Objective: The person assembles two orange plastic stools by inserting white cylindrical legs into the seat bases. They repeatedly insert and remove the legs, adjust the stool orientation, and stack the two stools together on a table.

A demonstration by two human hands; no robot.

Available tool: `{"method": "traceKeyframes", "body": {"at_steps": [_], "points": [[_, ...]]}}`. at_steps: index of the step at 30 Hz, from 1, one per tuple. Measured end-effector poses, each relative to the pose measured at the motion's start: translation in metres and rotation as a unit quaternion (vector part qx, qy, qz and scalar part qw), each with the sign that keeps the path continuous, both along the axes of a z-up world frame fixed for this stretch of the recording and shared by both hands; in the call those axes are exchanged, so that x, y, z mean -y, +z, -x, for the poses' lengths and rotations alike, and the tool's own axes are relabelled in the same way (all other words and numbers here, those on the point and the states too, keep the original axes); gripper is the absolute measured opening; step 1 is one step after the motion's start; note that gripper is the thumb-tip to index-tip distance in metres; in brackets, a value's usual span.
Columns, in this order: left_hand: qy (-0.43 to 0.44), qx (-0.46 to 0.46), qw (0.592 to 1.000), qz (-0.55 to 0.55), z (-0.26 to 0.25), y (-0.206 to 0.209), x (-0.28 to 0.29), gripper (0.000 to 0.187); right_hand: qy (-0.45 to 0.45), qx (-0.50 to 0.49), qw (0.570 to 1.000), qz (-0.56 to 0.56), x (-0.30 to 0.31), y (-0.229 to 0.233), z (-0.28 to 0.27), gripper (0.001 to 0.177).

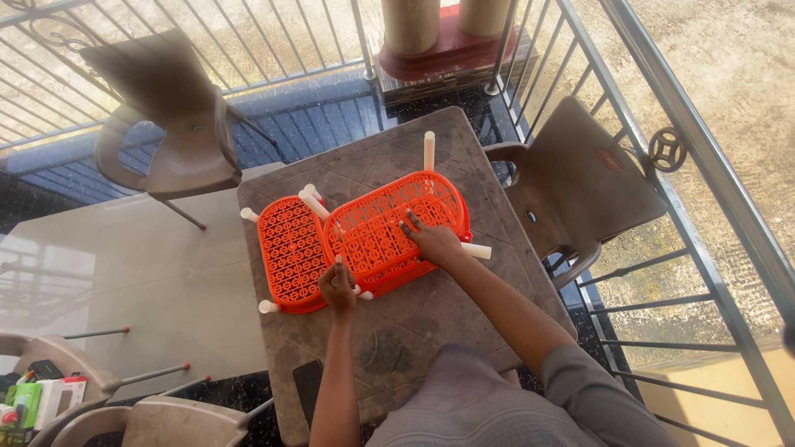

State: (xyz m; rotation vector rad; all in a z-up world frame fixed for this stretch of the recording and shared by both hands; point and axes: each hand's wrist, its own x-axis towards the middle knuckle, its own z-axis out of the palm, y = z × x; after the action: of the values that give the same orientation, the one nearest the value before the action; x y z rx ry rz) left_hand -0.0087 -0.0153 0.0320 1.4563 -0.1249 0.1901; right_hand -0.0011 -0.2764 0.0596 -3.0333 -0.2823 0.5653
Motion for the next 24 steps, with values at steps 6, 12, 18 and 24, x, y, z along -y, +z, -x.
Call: {"method": "traceKeyframes", "body": {"at_steps": [6,12,18,24], "points": [[-0.119,-0.031,0.992,0.039,-0.008,-0.011,-0.02,0.058,-0.009,0.007,1.0,-0.002,0.001,-0.01,0.001,0.109],[-0.097,0.0,0.995,0.025,-0.006,-0.014,-0.018,0.058,-0.017,0.013,1.0,-0.021,0.002,-0.006,0.001,0.111],[0.056,0.07,0.995,-0.051,-0.005,-0.002,-0.011,0.055,-0.01,-0.028,1.0,-0.002,-0.002,0.001,-0.004,0.108],[0.165,0.035,0.985,0.041,0.023,0.009,0.016,0.047,0.006,0.0,1.0,-0.02,-0.001,-0.002,-0.001,0.103]]}}
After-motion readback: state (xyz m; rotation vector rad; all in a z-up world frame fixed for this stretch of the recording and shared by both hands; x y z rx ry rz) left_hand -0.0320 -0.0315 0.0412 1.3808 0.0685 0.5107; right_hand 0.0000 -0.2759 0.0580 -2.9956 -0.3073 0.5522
